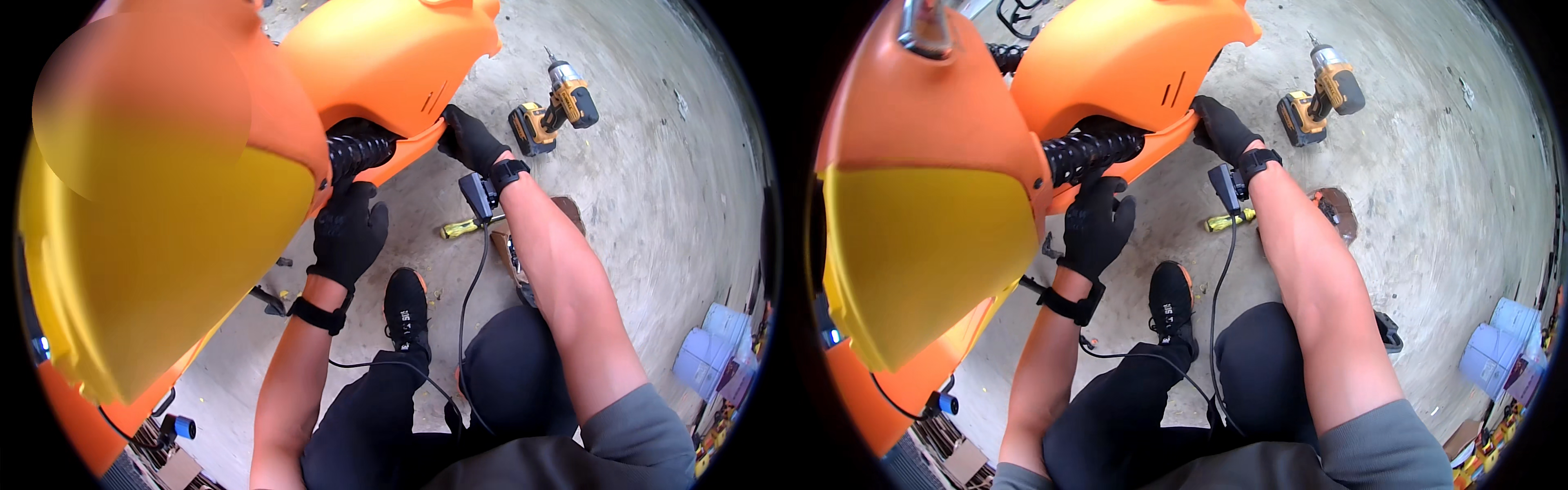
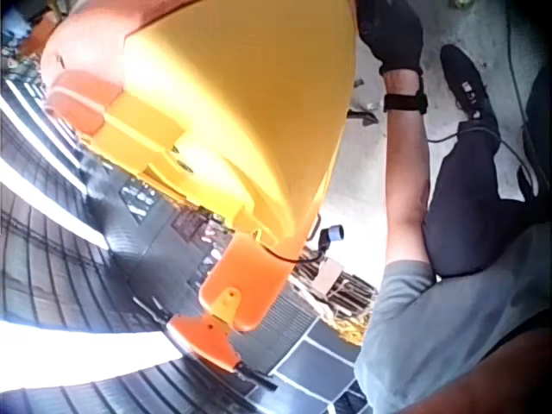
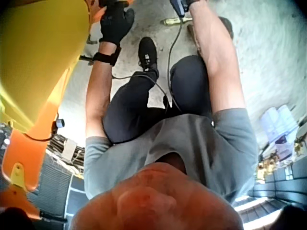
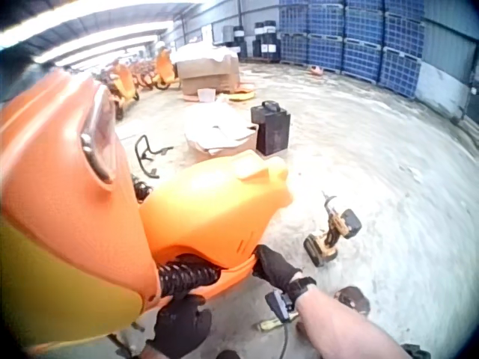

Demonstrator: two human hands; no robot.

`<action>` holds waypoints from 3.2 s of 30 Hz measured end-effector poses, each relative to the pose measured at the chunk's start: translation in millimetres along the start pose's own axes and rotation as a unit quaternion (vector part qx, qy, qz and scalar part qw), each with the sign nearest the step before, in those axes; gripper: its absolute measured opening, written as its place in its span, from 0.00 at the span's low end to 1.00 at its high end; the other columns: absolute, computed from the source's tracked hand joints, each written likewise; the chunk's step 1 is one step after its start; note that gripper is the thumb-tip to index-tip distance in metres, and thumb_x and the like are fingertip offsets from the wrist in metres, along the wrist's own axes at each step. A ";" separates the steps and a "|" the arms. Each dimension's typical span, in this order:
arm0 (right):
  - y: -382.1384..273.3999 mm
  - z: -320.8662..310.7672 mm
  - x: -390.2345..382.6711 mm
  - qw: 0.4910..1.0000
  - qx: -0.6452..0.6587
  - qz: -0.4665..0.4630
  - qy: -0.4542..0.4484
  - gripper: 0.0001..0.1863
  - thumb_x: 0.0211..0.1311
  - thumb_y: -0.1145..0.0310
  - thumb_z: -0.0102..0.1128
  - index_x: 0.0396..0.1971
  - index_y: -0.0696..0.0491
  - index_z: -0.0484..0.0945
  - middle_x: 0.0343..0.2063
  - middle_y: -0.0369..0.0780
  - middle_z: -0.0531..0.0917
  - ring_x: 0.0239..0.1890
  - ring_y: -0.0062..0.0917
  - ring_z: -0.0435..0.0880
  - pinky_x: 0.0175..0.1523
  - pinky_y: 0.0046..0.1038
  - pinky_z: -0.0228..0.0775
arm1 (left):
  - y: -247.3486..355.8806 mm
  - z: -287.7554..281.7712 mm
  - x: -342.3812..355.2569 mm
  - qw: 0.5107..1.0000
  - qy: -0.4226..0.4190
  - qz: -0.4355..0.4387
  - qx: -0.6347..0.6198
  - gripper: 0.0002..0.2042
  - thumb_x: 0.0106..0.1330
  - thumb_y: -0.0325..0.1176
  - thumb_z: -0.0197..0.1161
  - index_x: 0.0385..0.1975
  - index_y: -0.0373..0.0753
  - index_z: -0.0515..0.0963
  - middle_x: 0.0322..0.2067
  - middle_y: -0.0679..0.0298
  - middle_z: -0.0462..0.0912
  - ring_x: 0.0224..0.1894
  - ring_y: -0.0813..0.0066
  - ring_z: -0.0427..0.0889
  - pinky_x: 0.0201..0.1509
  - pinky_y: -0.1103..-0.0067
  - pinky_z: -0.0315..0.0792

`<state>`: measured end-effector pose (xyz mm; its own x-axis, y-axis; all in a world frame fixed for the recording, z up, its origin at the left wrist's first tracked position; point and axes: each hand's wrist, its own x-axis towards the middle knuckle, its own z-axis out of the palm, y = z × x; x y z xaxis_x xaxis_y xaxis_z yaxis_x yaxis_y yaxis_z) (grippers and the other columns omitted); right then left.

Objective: The person picks up a small screw and a bracket from a box on the floor, then uses a screwdriver to attach them to the frame of an orange scooter.

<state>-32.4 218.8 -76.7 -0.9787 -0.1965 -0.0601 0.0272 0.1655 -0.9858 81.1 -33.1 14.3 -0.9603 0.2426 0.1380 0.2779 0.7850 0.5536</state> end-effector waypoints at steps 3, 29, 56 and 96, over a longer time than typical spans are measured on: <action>-16.1 5.5 -2.5 0.990 0.095 0.106 0.009 0.18 0.73 0.51 0.47 0.45 0.48 0.77 0.30 0.30 0.72 0.29 0.15 0.68 0.42 0.22 0.70 | 3.6 6.1 0.3 0.999 0.032 -0.015 0.020 0.11 0.58 0.31 0.65 0.40 0.36 0.78 0.37 0.52 0.82 0.42 0.51 0.82 0.44 0.63 0.76; -18.6 -75.7 -149.3 0.957 0.002 0.291 -0.009 0.12 0.69 0.69 0.57 0.43 0.62 0.79 0.29 0.38 0.84 0.29 0.18 0.84 0.35 0.21 0.79 | -23.6 15.3 4.8 0.992 0.109 0.022 0.055 0.06 0.68 0.26 0.60 0.41 0.36 0.74 0.38 0.58 0.79 0.35 0.67 0.81 0.40 0.73 0.75; -39.2 -45.2 -57.0 0.970 0.050 0.233 -0.040 0.37 0.69 0.38 0.53 0.65 0.52 0.67 0.44 0.44 0.80 0.42 0.24 0.83 0.48 0.28 0.80 | 42.0 67.8 20.0 0.958 0.064 -0.125 -0.251 0.14 0.69 0.29 0.60 0.51 0.31 0.75 0.36 0.63 0.81 0.35 0.83 0.77 0.38 0.84 0.70; -5.0 5.3 -23.7 0.924 0.346 0.146 -0.076 0.49 0.65 0.37 0.57 0.75 0.46 0.46 0.66 0.42 0.67 0.65 0.29 0.72 0.65 0.38 0.73 | 39.8 64.7 34.5 0.992 0.039 0.038 -0.110 0.23 0.65 0.25 0.59 0.61 0.31 0.68 0.57 0.50 0.72 0.54 0.59 0.79 0.57 0.69 0.74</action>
<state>-8.3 217.5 -71.2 -0.8700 -0.3841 -0.3091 0.4615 -0.4142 -0.7845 60.7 43.4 -12.1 -0.9385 0.2447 0.2437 0.3447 0.6207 0.7042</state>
